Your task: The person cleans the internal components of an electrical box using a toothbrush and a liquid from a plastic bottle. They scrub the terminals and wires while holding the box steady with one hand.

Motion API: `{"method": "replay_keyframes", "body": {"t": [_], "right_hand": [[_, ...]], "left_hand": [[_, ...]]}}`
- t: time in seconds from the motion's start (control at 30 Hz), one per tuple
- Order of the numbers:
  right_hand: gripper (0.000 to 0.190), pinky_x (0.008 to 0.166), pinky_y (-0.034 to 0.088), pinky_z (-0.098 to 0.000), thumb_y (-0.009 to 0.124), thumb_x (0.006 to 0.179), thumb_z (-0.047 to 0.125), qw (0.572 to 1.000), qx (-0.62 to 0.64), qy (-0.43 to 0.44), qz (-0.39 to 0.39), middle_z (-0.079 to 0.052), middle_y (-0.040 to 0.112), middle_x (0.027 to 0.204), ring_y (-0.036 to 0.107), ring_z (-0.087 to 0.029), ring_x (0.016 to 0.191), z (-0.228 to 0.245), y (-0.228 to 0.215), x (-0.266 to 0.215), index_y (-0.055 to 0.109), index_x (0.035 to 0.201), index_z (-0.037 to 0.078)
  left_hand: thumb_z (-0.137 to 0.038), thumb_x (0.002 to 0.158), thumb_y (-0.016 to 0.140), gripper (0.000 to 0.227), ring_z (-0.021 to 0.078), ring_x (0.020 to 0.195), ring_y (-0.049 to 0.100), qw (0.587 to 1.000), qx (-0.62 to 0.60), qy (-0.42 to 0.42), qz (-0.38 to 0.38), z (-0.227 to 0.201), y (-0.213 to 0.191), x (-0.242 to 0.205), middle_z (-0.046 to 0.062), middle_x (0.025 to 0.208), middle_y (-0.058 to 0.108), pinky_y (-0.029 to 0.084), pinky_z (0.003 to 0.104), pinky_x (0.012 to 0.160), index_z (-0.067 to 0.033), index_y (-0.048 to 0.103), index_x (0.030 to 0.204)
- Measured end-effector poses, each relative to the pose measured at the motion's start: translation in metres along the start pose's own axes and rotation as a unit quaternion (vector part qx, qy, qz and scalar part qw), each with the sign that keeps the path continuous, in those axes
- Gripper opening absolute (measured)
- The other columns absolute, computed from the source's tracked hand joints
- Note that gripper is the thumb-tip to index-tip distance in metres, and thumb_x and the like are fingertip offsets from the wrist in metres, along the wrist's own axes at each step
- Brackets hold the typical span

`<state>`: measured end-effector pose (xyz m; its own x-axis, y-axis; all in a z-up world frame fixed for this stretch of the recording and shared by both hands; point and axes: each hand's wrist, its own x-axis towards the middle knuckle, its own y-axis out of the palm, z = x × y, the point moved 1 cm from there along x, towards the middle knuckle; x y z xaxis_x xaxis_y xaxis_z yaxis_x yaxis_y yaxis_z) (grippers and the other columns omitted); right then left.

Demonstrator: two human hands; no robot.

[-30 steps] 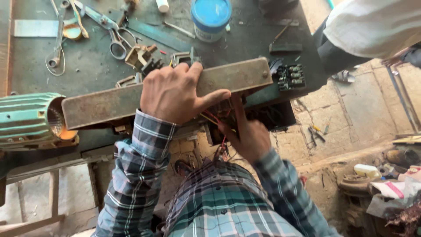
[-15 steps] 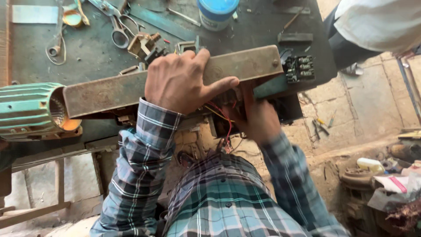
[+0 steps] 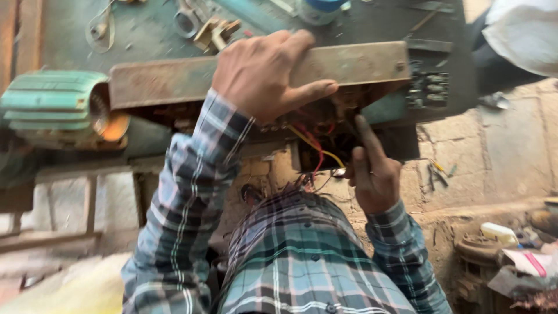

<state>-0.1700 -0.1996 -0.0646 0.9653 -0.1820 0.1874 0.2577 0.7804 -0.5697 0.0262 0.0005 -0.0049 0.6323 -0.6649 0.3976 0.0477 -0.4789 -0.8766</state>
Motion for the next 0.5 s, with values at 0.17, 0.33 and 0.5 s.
{"method": "replay_keyframes", "body": {"t": [0.17, 0.33, 0.5], "right_hand": [[0.046, 0.051, 0.052, -0.0251, 0.045, 0.113, 0.017, 0.999, 0.024, -0.011, 0.037, -0.002, 0.063, 0.063, 0.059, -0.007, 0.052, 0.000, 0.003, -0.006, 0.043, 0.158, 0.005], [0.047, 0.050, 0.052, -0.0249, 0.046, 0.112, 0.015, 0.997, 0.024, -0.022, 0.076, -0.003, 0.063, 0.062, 0.060, -0.007, 0.052, -0.015, 0.005, -0.005, 0.043, 0.157, 0.005], [0.048, 0.049, 0.053, -0.0259, 0.047, 0.110, 0.015, 0.992, 0.013, -0.018, 0.128, -0.003, 0.065, 0.062, 0.061, -0.008, 0.050, -0.018, 0.007, -0.002, 0.043, 0.156, 0.005]], "left_hand": [[-0.078, 0.096, 0.051, 0.076, 0.0296, 0.080, 0.070, 0.994, 0.005, -0.038, 0.098, 0.016, -0.015, -0.012, 0.011, 0.093, 0.073, 0.055, 0.048, 0.064, -0.0173, 0.064, 0.140], [-0.057, 0.113, 0.050, 0.058, 0.0306, 0.094, 0.071, 0.997, -0.053, -0.026, 0.046, 0.057, -0.042, -0.035, 0.018, 0.117, 0.074, 0.057, 0.046, 0.079, -0.0079, 0.065, 0.140], [-0.050, 0.106, 0.067, 0.046, 0.0277, 0.087, 0.073, 0.984, -0.088, -0.123, 0.095, 0.083, -0.048, -0.042, 0.015, 0.106, 0.076, 0.059, 0.042, 0.078, -0.0097, 0.073, 0.126]]}}
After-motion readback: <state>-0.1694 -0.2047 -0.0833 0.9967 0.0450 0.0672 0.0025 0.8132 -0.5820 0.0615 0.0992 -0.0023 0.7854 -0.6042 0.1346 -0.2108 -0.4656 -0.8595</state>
